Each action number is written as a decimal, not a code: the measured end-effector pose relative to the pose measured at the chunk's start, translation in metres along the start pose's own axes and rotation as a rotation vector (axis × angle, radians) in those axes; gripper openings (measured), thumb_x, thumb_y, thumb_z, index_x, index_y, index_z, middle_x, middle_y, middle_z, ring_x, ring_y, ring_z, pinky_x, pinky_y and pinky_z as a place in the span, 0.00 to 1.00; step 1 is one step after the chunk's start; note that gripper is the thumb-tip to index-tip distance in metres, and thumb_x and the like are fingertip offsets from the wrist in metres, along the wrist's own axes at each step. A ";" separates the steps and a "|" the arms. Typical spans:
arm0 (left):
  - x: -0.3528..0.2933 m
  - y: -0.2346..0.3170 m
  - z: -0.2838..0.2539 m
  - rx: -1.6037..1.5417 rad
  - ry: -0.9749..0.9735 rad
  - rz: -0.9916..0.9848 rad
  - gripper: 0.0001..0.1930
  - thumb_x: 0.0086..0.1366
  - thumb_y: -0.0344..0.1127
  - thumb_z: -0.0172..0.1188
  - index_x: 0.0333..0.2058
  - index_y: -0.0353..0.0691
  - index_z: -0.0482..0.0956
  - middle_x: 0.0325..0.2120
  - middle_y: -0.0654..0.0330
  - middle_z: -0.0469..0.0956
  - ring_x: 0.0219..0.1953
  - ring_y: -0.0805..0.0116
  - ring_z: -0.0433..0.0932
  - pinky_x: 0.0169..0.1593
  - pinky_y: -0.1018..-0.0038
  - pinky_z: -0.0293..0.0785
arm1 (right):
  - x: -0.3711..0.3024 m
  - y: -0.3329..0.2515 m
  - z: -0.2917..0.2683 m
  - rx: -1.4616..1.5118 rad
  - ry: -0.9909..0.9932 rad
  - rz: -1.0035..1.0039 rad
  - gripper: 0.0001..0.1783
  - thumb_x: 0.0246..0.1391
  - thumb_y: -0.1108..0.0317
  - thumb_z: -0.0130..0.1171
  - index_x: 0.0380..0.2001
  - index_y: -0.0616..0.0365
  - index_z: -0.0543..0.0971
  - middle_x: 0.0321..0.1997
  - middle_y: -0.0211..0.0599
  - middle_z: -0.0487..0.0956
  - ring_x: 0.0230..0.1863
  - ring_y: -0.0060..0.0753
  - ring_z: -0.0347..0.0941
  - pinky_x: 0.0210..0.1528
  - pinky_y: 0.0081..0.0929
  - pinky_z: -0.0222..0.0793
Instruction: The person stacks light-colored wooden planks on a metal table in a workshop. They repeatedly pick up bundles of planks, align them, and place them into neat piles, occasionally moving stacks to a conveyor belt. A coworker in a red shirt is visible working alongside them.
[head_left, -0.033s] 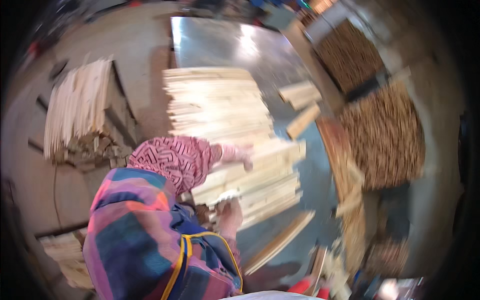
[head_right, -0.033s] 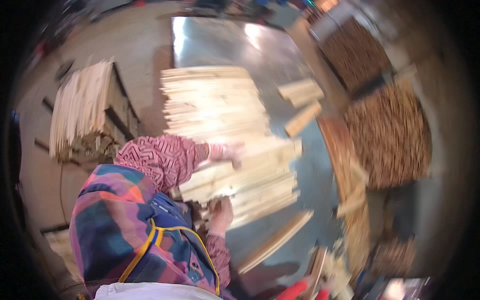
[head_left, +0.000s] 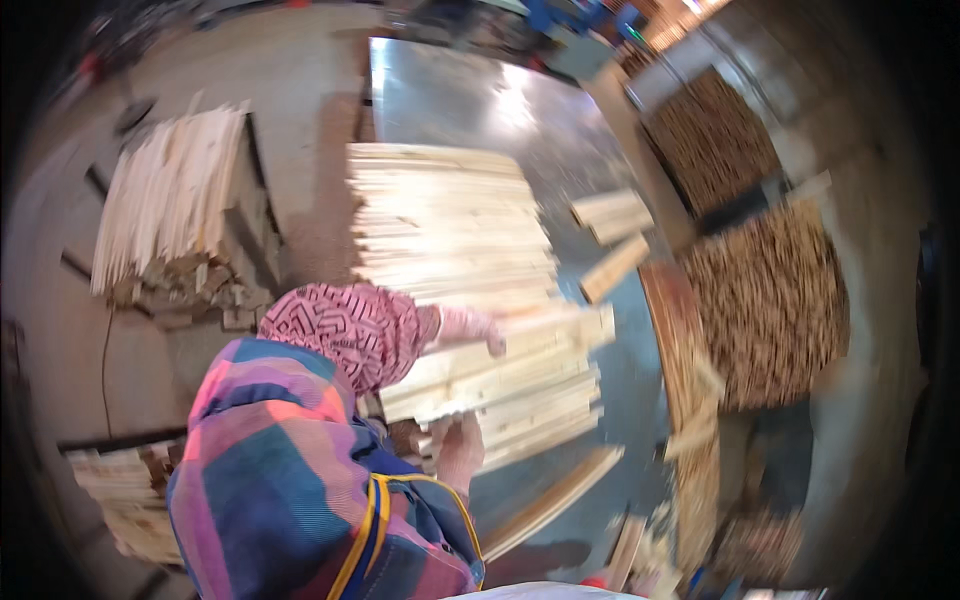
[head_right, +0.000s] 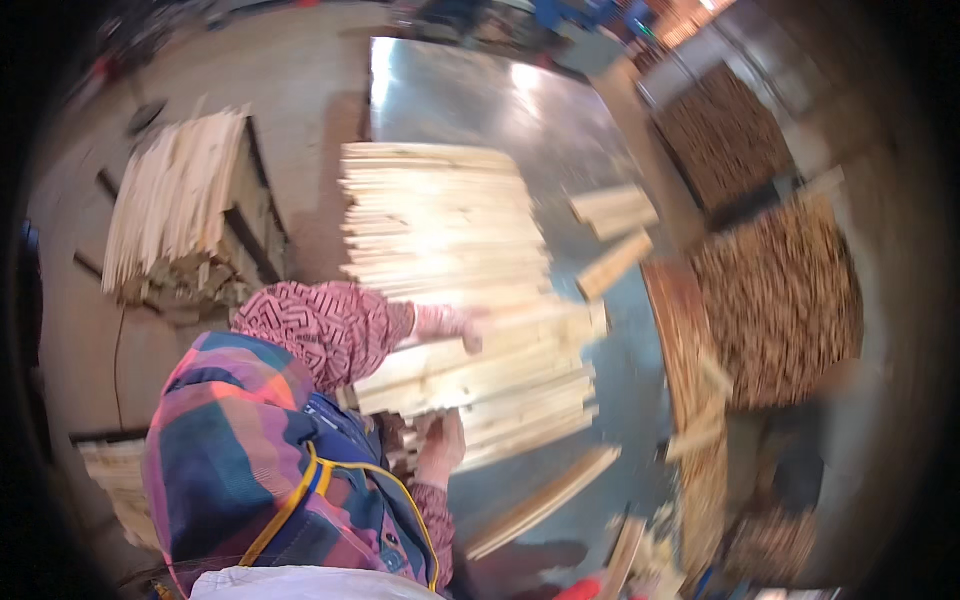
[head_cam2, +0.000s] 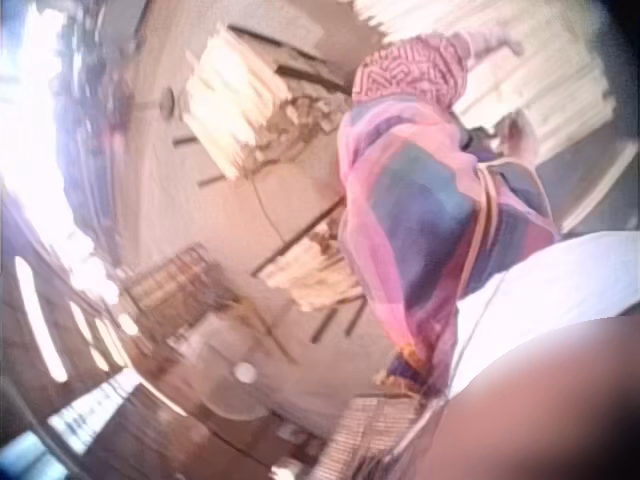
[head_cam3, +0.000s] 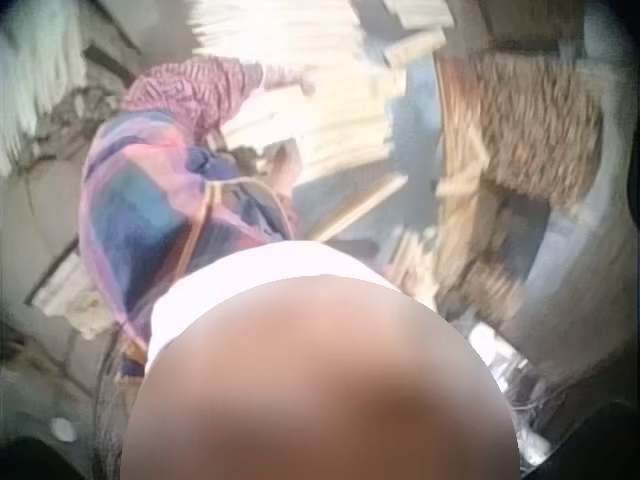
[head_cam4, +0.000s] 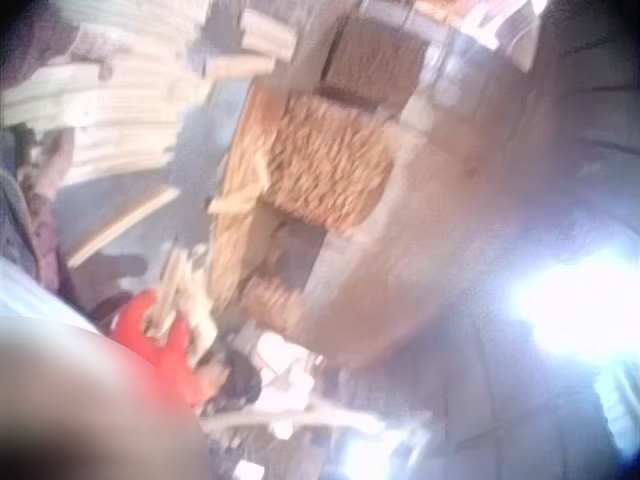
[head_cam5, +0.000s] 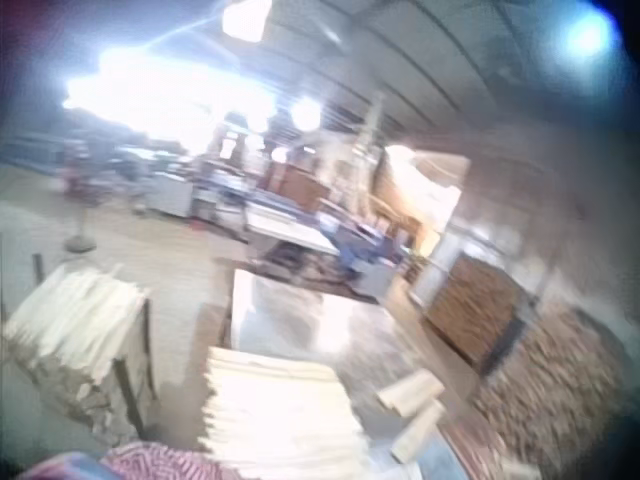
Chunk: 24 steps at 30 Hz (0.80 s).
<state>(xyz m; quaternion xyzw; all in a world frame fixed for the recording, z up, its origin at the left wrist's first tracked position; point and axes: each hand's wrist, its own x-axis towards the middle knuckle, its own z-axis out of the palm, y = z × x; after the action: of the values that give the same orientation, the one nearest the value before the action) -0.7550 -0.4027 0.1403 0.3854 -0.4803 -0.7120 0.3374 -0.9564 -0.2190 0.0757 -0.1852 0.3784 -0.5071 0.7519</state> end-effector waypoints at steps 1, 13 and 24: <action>-0.051 0.042 0.014 -0.074 -0.058 0.024 0.51 0.46 0.37 0.66 0.71 0.37 0.57 0.66 0.52 0.66 0.69 0.58 0.57 0.71 0.66 0.52 | -0.010 0.003 -0.001 -0.357 0.077 -0.135 0.16 0.70 0.60 0.48 0.42 0.64 0.75 0.31 0.40 0.75 0.31 0.33 0.72 0.34 0.27 0.69; -0.342 0.058 -0.248 -0.623 0.321 0.516 0.63 0.36 0.23 0.63 0.75 0.41 0.42 0.72 0.50 0.54 0.72 0.60 0.56 0.73 0.68 0.53 | 0.029 0.124 0.251 -0.687 -0.279 0.056 0.23 0.68 0.60 0.55 0.60 0.64 0.74 0.43 0.34 0.77 0.41 0.29 0.75 0.36 0.26 0.75; -0.761 0.024 -0.477 0.284 1.687 -0.101 0.63 0.37 0.38 0.76 0.74 0.52 0.50 0.68 0.45 0.61 0.70 0.50 0.61 0.71 0.66 0.58 | 0.084 0.280 0.369 -0.668 -0.142 0.332 0.20 0.64 0.67 0.59 0.56 0.66 0.76 0.39 0.38 0.80 0.33 0.31 0.76 0.32 0.24 0.75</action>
<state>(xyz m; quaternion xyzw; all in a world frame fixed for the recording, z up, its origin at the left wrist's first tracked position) 0.0255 0.0346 0.2188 0.8458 -0.1353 -0.1344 0.4983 -0.4857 -0.2164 0.0964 -0.3909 0.4948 -0.2127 0.7464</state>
